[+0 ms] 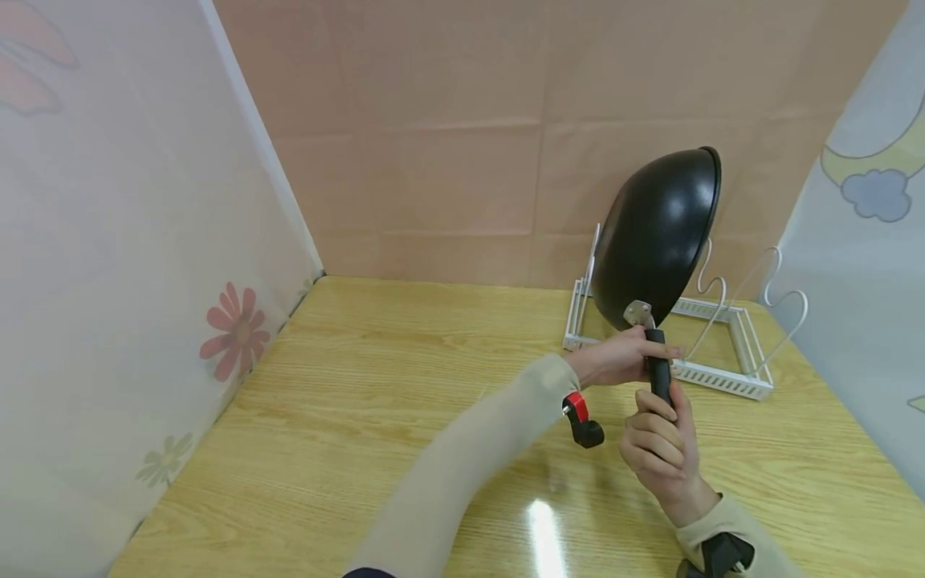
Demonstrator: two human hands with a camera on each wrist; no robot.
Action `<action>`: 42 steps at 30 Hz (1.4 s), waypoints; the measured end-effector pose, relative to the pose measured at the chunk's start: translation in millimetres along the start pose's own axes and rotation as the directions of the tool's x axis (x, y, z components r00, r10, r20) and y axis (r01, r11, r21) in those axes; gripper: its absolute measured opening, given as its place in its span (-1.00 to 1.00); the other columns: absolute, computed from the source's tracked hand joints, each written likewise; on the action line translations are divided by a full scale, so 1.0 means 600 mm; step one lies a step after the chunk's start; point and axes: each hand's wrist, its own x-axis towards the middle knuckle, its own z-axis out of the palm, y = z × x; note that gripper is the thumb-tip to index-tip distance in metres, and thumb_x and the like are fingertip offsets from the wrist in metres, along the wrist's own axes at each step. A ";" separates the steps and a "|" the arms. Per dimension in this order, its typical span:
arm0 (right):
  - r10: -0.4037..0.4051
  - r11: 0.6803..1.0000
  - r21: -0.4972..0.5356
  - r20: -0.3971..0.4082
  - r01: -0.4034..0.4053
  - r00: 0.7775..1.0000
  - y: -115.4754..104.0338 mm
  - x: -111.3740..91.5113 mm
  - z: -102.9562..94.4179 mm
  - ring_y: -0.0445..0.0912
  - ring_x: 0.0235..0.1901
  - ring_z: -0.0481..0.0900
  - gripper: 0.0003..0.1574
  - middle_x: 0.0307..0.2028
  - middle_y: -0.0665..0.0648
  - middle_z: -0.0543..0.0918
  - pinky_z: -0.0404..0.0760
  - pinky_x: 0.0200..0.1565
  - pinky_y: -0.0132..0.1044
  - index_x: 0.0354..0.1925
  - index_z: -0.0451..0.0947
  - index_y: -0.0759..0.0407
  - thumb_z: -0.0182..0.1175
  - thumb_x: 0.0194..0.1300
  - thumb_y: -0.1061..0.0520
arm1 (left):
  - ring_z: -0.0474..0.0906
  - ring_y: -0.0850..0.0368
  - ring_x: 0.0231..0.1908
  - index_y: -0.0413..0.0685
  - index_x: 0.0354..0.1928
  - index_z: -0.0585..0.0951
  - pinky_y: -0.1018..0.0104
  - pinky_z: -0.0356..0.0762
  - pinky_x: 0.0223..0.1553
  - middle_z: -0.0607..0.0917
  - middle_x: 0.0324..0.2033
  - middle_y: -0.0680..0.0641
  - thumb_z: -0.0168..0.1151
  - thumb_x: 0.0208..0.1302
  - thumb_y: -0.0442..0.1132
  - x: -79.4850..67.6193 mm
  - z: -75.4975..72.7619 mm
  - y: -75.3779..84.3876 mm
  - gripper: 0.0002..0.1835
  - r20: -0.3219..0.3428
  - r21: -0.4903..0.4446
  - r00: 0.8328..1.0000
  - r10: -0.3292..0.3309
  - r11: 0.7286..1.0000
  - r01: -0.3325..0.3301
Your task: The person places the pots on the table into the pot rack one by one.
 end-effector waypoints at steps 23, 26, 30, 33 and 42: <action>0.014 0.992 -0.124 -0.083 -0.024 0.996 0.002 -0.033 -0.003 -0.37 -0.91 0.14 -0.54 -0.85 -0.19 0.18 0.17 -0.78 -0.59 -0.49 0.02 -0.12 -0.24 0.55 -0.21 | 0.50 0.11 -0.45 -0.17 -0.40 0.44 0.34 0.52 -0.37 0.52 -0.44 -0.08 -0.04 0.49 -0.48 0.007 -0.015 -0.037 -0.76 -0.013 -0.074 0.999 -0.042 0.996 0.041; 0.026 0.987 -0.157 -0.099 -0.041 0.995 0.000 -0.035 -0.002 -0.36 -0.91 0.13 -0.55 -0.84 -0.17 0.18 0.16 -0.76 -0.58 -0.48 0.01 -0.11 -0.26 0.56 -0.22 | 0.51 0.12 -0.43 -0.15 -0.36 0.44 0.32 0.52 -0.36 0.53 -0.42 -0.08 -0.08 0.51 -0.48 0.006 -0.018 -0.038 -0.77 0.009 -0.086 0.999 -0.044 0.995 0.045; 0.031 0.979 -0.194 -0.120 -0.054 0.992 -0.001 -0.037 0.001 -0.36 -0.90 0.13 -0.55 -0.81 -0.16 0.17 0.14 -0.75 -0.57 -0.47 0.00 -0.12 -0.26 0.56 -0.23 | 0.53 0.13 -0.44 -0.14 -0.35 0.46 0.31 0.53 -0.35 0.54 -0.44 -0.09 -0.12 0.53 -0.47 0.005 -0.019 -0.039 -0.75 0.027 -0.101 0.998 -0.050 0.993 0.052; 0.031 0.972 -0.225 -0.138 -0.062 0.990 -0.003 -0.039 0.003 -0.36 -0.89 0.12 -0.54 -0.81 -0.17 0.16 0.13 -0.72 -0.57 -0.47 -0.02 -0.13 -0.27 0.57 -0.23 | 0.52 0.13 -0.46 -0.15 -0.36 0.46 0.30 0.54 -0.38 0.55 -0.47 -0.10 -0.13 0.53 -0.47 0.006 -0.018 -0.041 -0.73 0.026 -0.127 0.999 -0.046 0.991 0.049; 0.015 0.937 -0.335 -0.248 -0.100 0.969 -0.011 -0.050 0.007 -0.30 -0.81 0.04 -0.49 -0.77 -0.13 0.10 0.07 -0.59 -0.48 -0.47 -0.07 -0.09 -0.34 0.56 -0.29 | 0.54 0.09 -0.35 -0.08 -0.28 0.42 -0.04 0.37 0.24 0.54 -0.39 -0.09 -0.18 0.54 -0.45 0.005 -0.024 -0.053 -0.77 0.022 -0.220 0.999 -0.026 0.975 0.030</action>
